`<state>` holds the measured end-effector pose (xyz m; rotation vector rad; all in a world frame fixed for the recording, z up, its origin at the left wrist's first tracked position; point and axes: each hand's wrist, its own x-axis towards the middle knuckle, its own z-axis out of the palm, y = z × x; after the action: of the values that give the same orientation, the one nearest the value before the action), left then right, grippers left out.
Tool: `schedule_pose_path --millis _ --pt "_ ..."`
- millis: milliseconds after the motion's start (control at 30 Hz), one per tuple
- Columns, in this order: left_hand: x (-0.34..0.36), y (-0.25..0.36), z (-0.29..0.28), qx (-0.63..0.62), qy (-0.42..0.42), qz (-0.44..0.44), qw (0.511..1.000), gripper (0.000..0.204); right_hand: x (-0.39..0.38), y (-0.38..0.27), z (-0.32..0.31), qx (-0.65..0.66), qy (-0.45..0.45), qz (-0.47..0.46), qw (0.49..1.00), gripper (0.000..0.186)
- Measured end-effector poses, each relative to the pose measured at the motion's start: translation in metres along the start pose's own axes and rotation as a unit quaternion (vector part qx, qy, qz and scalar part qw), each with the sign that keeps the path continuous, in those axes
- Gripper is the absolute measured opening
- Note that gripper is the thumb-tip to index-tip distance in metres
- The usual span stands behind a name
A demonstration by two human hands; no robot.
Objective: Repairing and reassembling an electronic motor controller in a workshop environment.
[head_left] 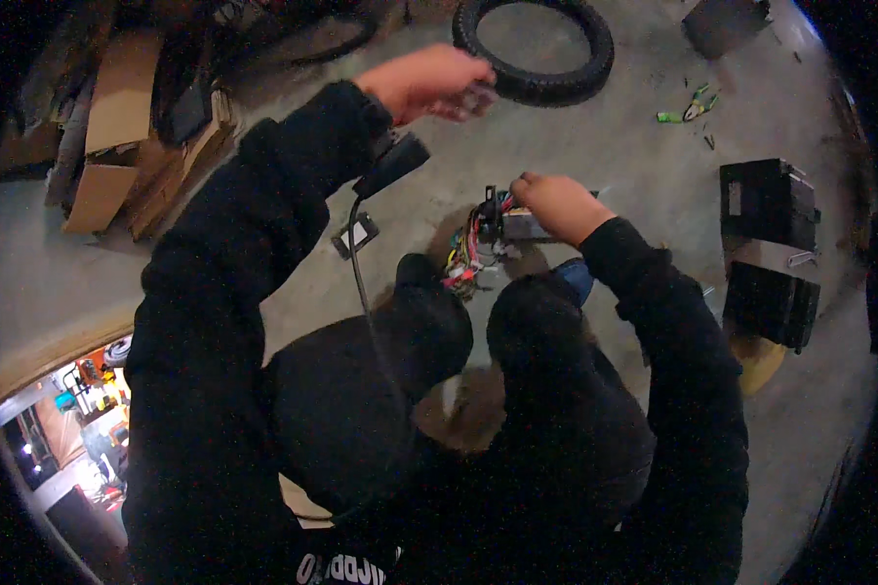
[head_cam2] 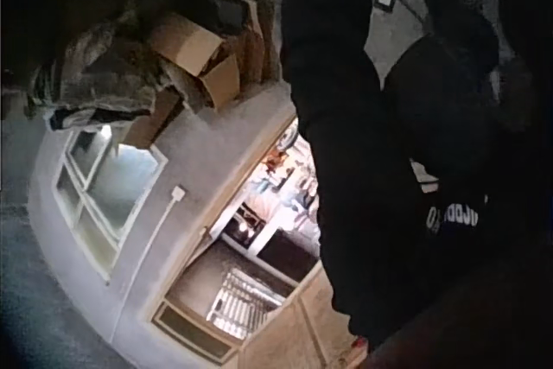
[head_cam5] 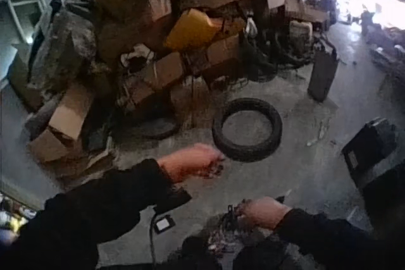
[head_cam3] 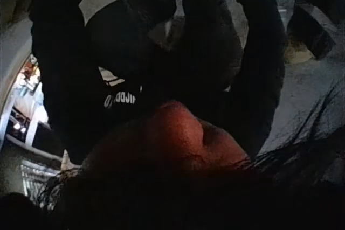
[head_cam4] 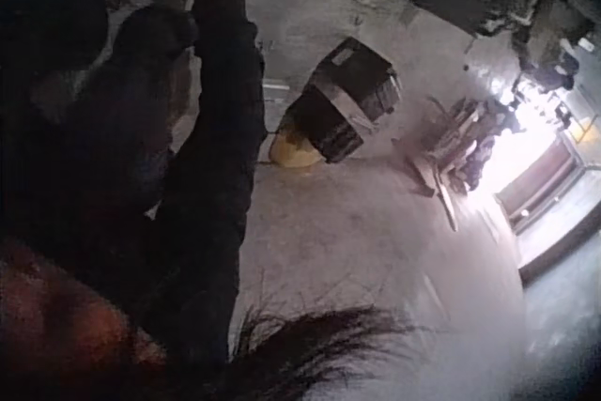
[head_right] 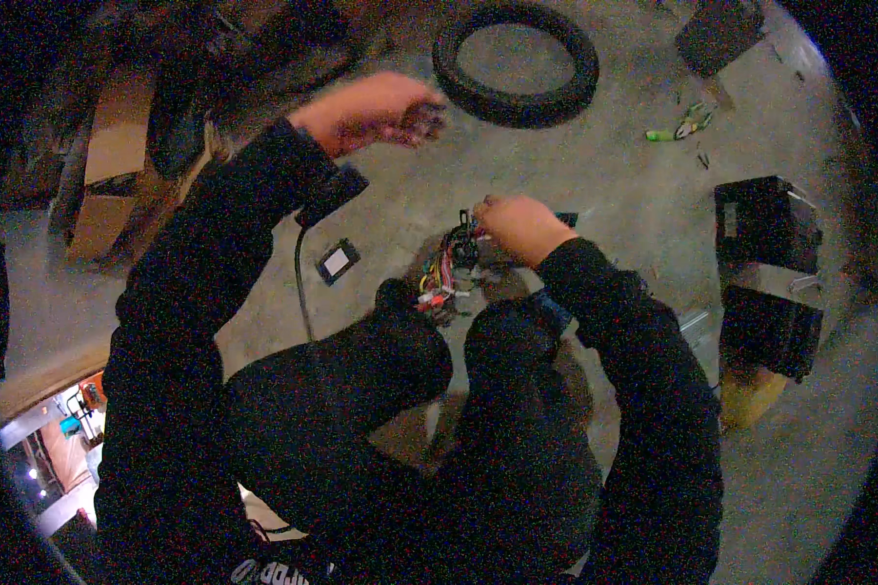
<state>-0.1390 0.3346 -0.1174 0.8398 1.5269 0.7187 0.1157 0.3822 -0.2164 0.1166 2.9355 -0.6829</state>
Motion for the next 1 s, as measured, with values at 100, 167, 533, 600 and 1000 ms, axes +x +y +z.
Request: schedule_pose_path --millis 100,167,533,600,1000 --pt "-0.031 0.055 0.006 -0.111 -0.097 0.072 0.986 0.033 -0.001 0.005 -0.002 -0.03 -0.003 0.013 0.999 0.024" --pt "-0.067 0.095 -0.006 -0.163 -0.196 0.149 0.955 0.033 -0.001 0.006 -0.007 -0.032 -0.001 0.019 0.999 0.025" --pt "-0.277 0.126 -0.125 0.301 0.242 -0.04 0.922 0.03 0.011 0.014 -0.001 -0.048 -0.001 0.059 0.997 0.026" --pt "-0.281 0.057 -0.161 0.52 0.228 -0.021 0.823 0.031 0.017 0.011 0.014 -0.049 0.026 0.048 0.997 0.022" --pt "-0.154 -0.149 -0.192 0.606 0.084 -0.1 0.785 0.034 0.033 0.041 0.002 -0.02 0.024 0.104 0.994 0.016"
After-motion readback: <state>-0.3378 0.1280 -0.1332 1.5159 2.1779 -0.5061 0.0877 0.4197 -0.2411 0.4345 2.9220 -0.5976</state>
